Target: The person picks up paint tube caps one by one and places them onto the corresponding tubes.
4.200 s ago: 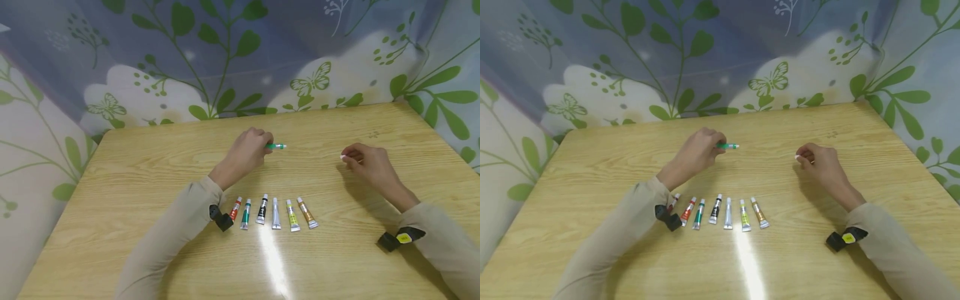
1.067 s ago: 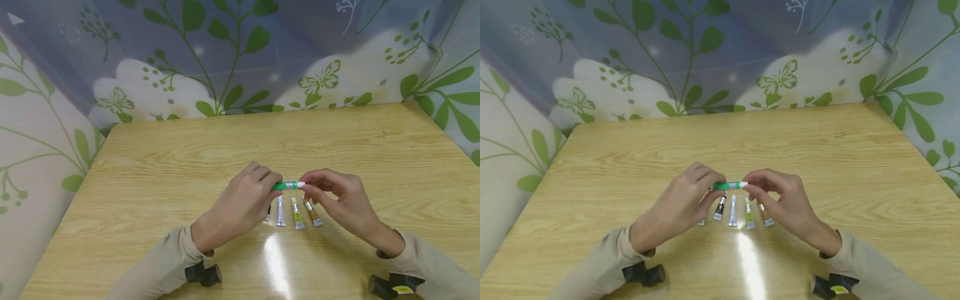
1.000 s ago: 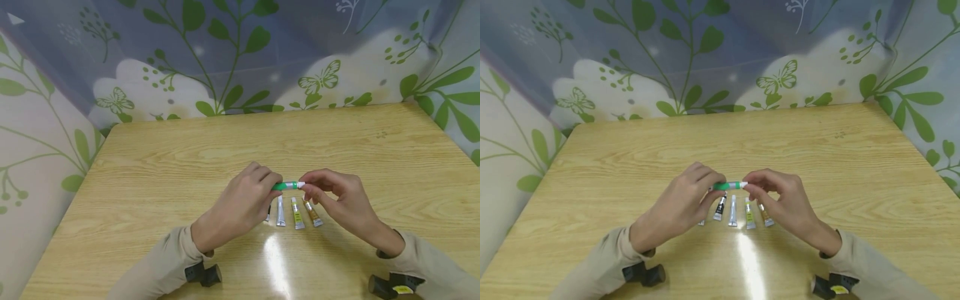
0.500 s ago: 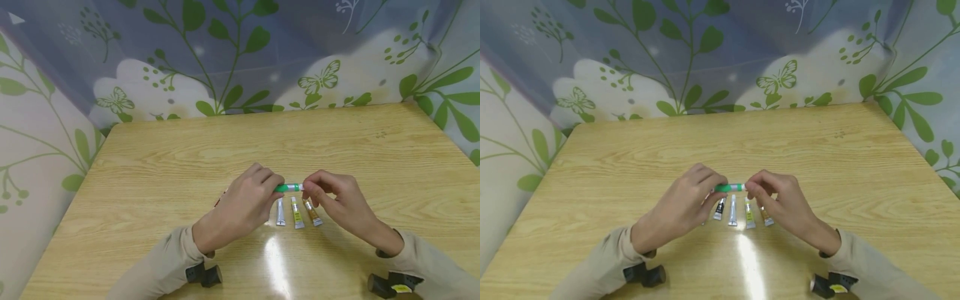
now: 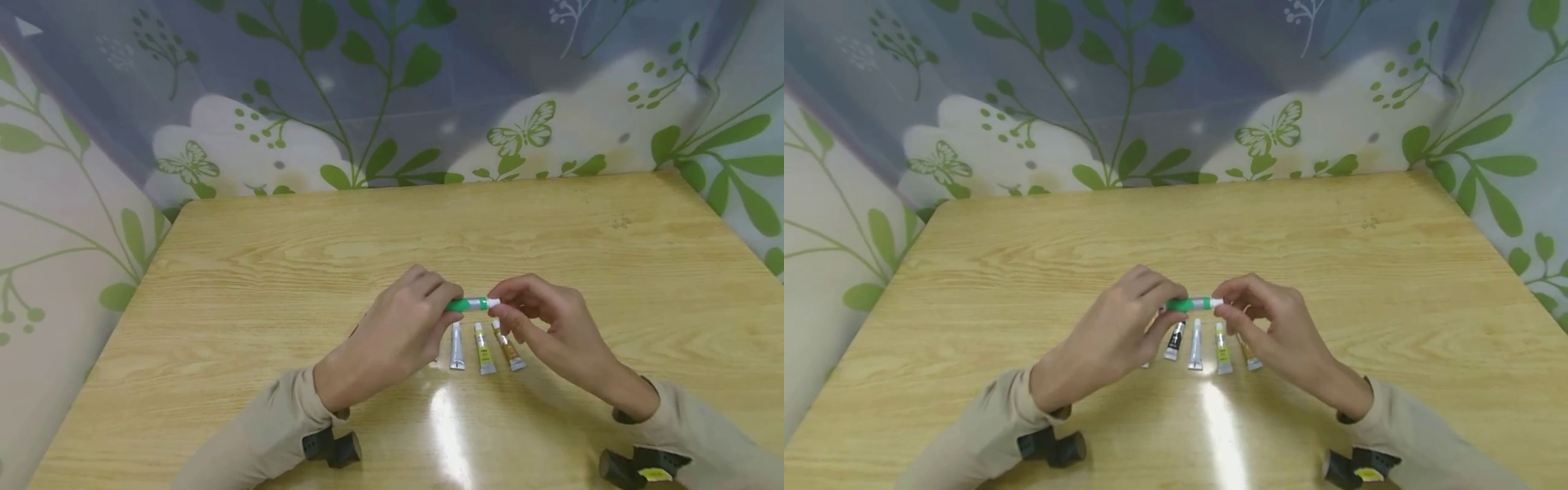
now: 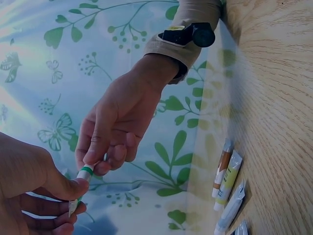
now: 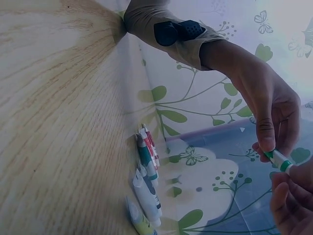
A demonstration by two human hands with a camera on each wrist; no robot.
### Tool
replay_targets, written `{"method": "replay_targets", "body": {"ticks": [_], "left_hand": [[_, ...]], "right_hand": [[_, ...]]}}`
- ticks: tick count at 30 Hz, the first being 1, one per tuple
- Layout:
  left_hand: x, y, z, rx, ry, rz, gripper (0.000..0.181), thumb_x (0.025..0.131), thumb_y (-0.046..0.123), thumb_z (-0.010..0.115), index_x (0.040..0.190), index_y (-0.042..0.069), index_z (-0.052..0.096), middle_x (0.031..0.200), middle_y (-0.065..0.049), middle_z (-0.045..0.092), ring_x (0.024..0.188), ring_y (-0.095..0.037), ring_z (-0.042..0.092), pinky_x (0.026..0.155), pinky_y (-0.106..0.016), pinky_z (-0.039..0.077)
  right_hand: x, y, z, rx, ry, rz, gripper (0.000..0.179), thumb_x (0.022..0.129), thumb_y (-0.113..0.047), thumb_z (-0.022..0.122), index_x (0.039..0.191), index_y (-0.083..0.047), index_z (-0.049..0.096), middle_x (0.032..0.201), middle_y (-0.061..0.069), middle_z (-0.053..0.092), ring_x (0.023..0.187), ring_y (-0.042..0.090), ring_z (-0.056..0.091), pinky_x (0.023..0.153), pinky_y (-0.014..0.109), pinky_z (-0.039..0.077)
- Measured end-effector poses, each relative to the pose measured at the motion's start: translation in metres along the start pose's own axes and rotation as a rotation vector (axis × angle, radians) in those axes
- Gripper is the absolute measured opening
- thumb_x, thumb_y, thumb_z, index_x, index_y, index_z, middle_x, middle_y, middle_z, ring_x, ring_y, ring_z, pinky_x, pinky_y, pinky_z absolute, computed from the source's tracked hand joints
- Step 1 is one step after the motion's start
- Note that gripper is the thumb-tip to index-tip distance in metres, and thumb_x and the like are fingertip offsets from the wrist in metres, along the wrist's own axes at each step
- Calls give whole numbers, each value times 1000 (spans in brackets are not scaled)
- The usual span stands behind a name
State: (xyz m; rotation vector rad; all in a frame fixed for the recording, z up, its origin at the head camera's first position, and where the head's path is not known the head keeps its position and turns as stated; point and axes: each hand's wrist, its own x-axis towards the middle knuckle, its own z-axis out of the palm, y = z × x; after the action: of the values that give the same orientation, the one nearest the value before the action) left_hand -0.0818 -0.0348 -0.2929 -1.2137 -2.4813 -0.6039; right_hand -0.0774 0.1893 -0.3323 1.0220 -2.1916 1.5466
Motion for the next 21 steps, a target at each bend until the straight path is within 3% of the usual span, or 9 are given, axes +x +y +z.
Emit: {"method": "replay_targets", "body": {"ticks": [7, 14, 21], "left_hand": [[-1, 1, 1, -16, -2, 4, 13, 89, 8, 69, 100, 1, 67, 96, -6, 67, 89, -19, 58, 79, -24, 49], [0, 1, 1, -21, 6, 7, 13, 89, 8, 69, 100, 1, 67, 96, -6, 67, 90, -19, 58, 80, -24, 49], [0, 0, 0, -13, 14, 6, 14, 88, 6, 69, 100, 0, 68, 97, -7, 68, 90, -20, 58, 78, -25, 50]], "right_hand": [[-2, 1, 1, -37, 29, -7, 15, 90, 11, 58, 97, 0, 64, 78, 3, 64, 58, 9, 55, 53, 20, 49], [-1, -2, -1, -34, -28, 78, 19, 98, 5, 47, 100, -6, 62, 78, -2, 62, 58, 10, 54, 50, 22, 46], [0, 2, -1, -62, 29, -62, 19, 88, 4, 66, 107, 3, 60, 95, 1, 65, 74, 10, 63, 62, 19, 53]]}}
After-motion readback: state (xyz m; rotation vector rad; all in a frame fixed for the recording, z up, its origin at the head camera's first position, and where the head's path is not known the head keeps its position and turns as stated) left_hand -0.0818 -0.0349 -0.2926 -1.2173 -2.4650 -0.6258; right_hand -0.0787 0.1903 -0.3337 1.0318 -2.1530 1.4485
